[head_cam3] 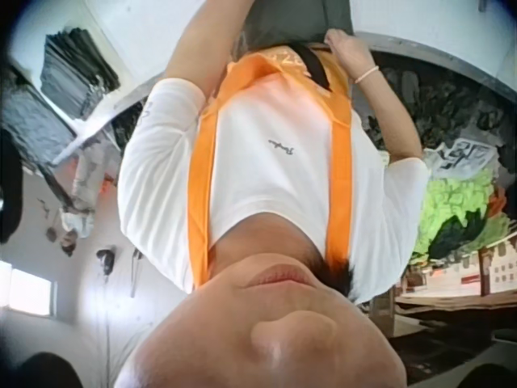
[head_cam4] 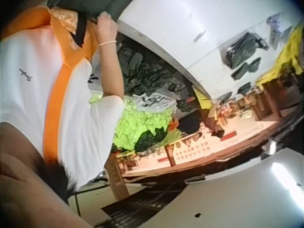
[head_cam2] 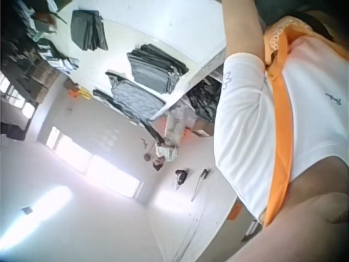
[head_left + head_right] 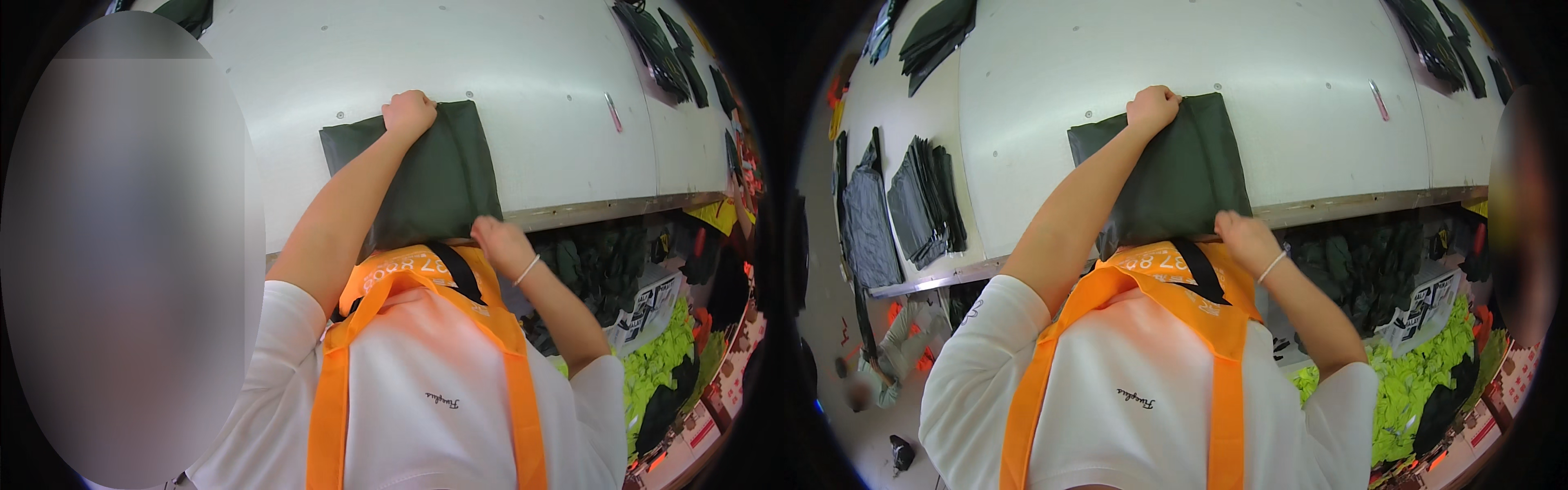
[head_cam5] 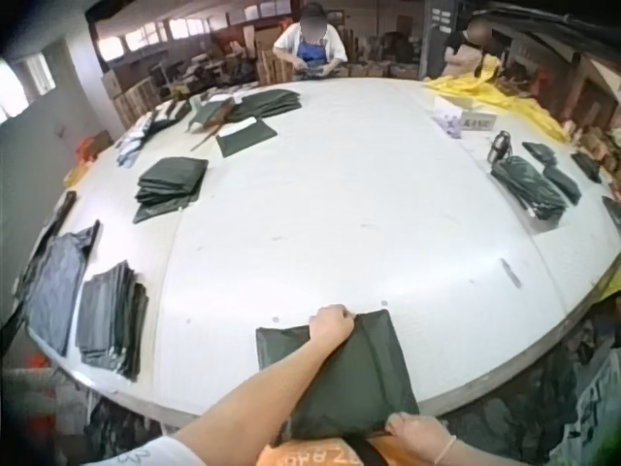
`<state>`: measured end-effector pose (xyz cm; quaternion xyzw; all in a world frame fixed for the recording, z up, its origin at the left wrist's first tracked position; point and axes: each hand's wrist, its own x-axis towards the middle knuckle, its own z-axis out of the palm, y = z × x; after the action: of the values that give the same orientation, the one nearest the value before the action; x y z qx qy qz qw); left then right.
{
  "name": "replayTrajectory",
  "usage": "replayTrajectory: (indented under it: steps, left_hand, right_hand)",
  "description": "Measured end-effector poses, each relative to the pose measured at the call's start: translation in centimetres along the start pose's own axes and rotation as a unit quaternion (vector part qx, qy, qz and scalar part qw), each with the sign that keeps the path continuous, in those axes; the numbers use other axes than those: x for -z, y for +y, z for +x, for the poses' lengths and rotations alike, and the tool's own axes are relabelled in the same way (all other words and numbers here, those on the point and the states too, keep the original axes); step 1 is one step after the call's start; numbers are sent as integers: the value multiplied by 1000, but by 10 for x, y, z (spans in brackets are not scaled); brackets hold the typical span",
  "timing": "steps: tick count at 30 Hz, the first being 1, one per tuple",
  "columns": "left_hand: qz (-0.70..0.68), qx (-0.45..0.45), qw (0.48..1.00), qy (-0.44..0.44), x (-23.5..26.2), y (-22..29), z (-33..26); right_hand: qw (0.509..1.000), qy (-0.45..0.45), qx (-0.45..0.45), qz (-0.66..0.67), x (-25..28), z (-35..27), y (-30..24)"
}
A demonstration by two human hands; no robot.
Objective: The person folds a dark green jacket on a white table, smoothing the fabric, aligning the sleeves, and folding it into a compact rectangle. The folded jacket is placed into a white plastic basket. The person then picks up another jacket and begins the same folding process.
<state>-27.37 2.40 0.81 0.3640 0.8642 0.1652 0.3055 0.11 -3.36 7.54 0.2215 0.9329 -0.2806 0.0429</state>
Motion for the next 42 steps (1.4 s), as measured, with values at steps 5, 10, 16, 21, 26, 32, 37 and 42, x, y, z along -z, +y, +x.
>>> replayTrajectory:
  steps: [5,10,16,21,26,32,37,42]
  left_hand:
    - [-25,-65,994,82,15,9,-16]
    - [-69,-401,894,187,98,101,-159]
    - [78,-85,915,388,8,-26,-158]
    - [-121,100,956,248,-51,-98,-220]
    - [-278,242,894,256,-85,-75,-261]
    - [-283,364,771,440,-133,-103,-353]
    - [-418,412,600,544,-123,-221,-391]
    - [-446,466,537,544,-122,-247,-394]
  right_hand:
    - [992,42,-83,87,-17,-21,-2]
    - [780,140,-278,543,12,-33,57]
    - [750,-18,-327,575,19,8,74]
    - [879,140,-210,405,-63,38,87]
    - [919,9,-195,342,-24,91,94]
    - [965,-112,173,163,-67,118,11]
    - [935,-203,250,148,-151,188,-113]
    - [920,-241,303,57,-178,229,-160]
